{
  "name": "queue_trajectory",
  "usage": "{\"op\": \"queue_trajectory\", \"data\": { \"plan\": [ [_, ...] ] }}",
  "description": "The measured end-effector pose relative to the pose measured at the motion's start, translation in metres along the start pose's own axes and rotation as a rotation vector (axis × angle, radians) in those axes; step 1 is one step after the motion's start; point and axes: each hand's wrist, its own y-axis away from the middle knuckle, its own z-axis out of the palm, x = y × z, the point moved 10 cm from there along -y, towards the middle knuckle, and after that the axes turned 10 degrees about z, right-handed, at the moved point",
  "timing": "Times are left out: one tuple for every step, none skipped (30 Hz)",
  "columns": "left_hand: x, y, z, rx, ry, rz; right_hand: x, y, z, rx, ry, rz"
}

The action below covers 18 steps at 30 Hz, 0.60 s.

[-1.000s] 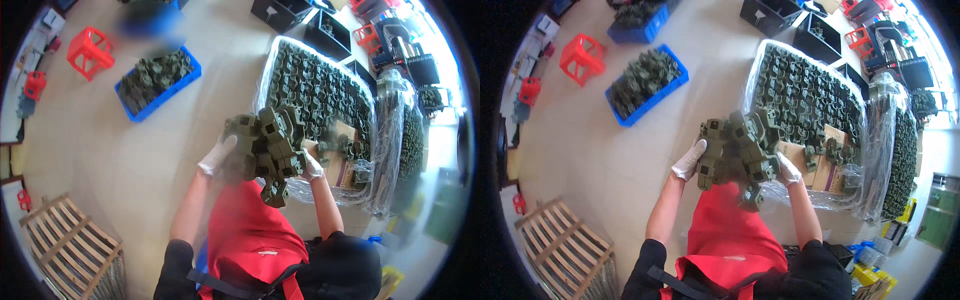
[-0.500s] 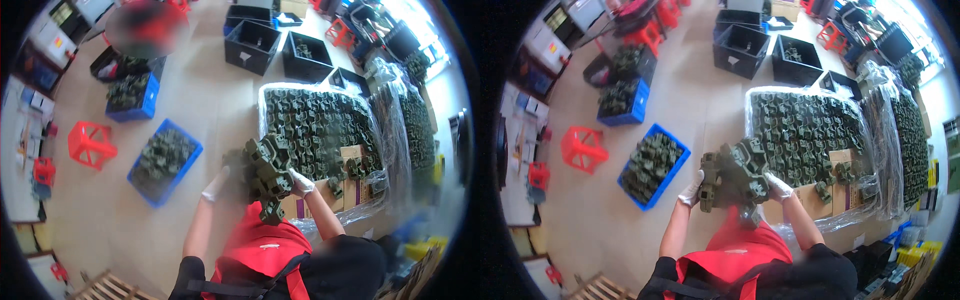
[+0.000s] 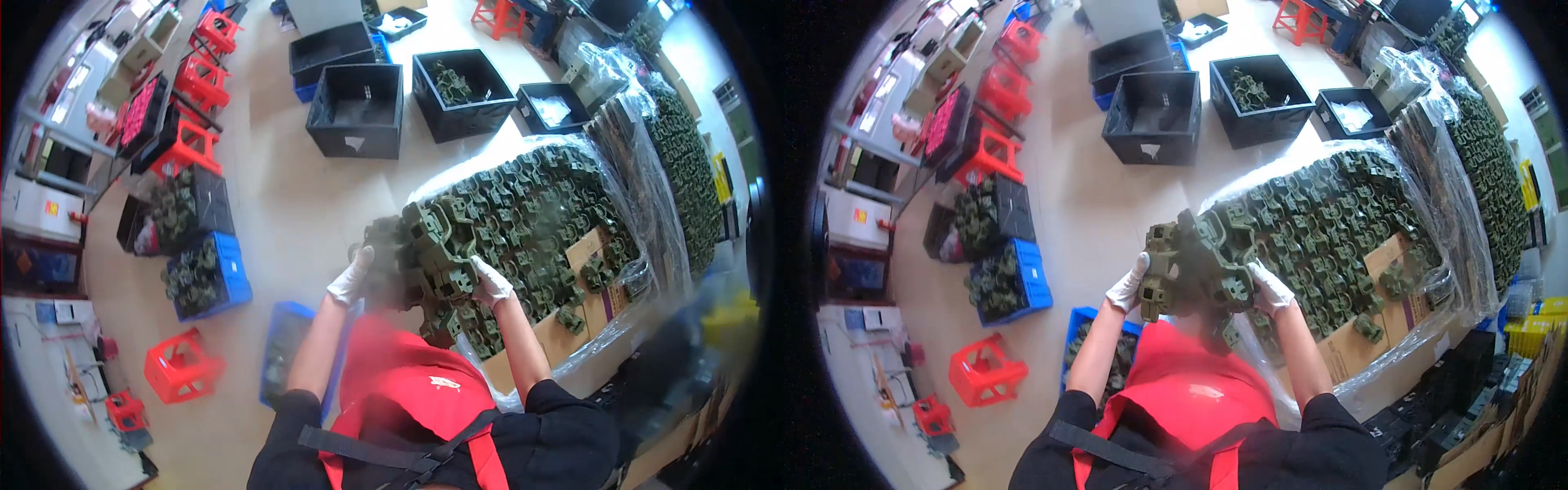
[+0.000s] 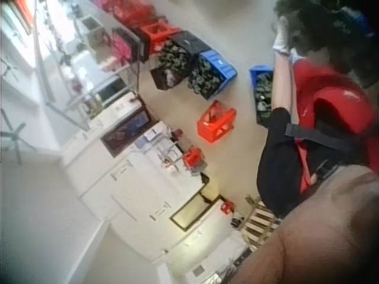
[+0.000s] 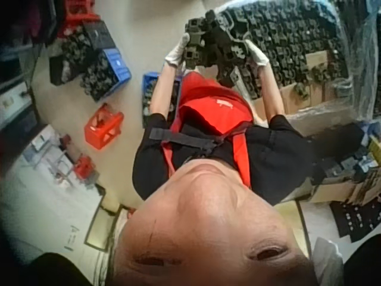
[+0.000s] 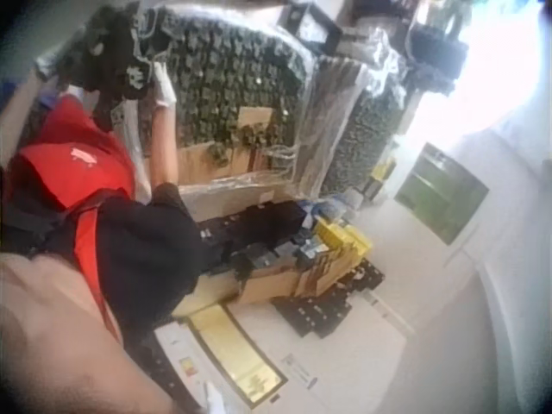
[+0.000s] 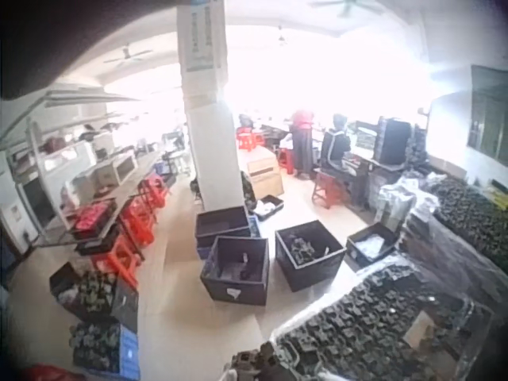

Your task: The person repeatedly picks up handfuls of green plastic parts from a large cardboard box and places them into black plastic crates. The person also handles cardboard pieces, moving them aside or stacking them. The task involves continuous manual sorting and transfer of items within a warehouse environment.

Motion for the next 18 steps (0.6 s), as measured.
{"op": "queue_trajectory", "data": {
  "plan": [
    [0.015, -0.028, -0.007, -0.033, -0.019, -0.014, -0.019, -0.017, 0.003, 0.014, -0.013, -0.034],
    [0.027, -0.057, -0.015, -0.067, -0.037, -0.029, -0.036, -0.031, 0.006, 0.030, -0.026, -0.069],
    [0.044, -0.089, -0.026, -0.106, -0.064, -0.042, -0.056, -0.050, 0.013, 0.040, -0.042, -0.113],
    [0.050, -0.120, -0.038, -0.107, -0.050, -0.069, -0.074, -0.062, 0.006, 0.106, -0.051, -0.137],
    [0.057, -0.149, -0.050, -0.122, -0.060, -0.118, -0.092, -0.077, 0.002, 0.150, -0.070, -0.153],
    [0.065, -0.178, -0.052, -0.141, -0.066, -0.160, -0.110, -0.092, -0.009, 0.195, -0.081, -0.170],
    [0.077, -0.201, -0.056, -0.143, -0.087, -0.213, -0.123, -0.104, -0.012, 0.228, -0.109, -0.176],
    [0.078, -0.236, -0.066, -0.169, -0.105, -0.235, -0.147, -0.112, -0.016, 0.278, -0.115, -0.247],
    [0.087, -0.260, -0.067, -0.167, -0.102, -0.268, -0.169, -0.117, -0.001, 0.251, -0.149, -0.243],
    [0.092, -0.290, -0.062, -0.182, -0.095, -0.299, -0.183, -0.128, -0.019, 0.281, -0.184, -0.260],
    [0.094, -0.318, -0.057, -0.195, -0.087, -0.329, -0.195, -0.139, -0.036, 0.309, -0.219, -0.275],
    [0.095, -0.346, -0.055, -0.234, -0.120, -0.336, -0.215, -0.146, -0.043, 0.312, -0.232, -0.310],
    [0.095, -0.375, -0.055, -0.248, -0.125, -0.355, -0.234, -0.154, -0.050, 0.314, -0.244, -0.342],
    [0.095, -0.403, -0.054, -0.260, -0.130, -0.373, -0.252, -0.162, -0.058, 0.315, -0.254, -0.371],
    [0.096, -0.430, -0.052, -0.266, -0.133, -0.392, -0.271, -0.172, -0.064, 0.325, -0.262, -0.377],
    [0.098, -0.458, -0.049, -0.289, -0.106, -0.452, -0.294, -0.184, -0.068, 0.333, -0.268, -0.381],
    [0.102, -0.487, -0.050, -0.280, -0.105, -0.446, -0.318, -0.196, -0.076, 0.339, -0.273, -0.384],
    [0.107, -0.516, -0.048, -0.284, -0.103, -0.444, -0.342, -0.212, -0.087, 0.318, -0.307, -0.351]
  ]
}}
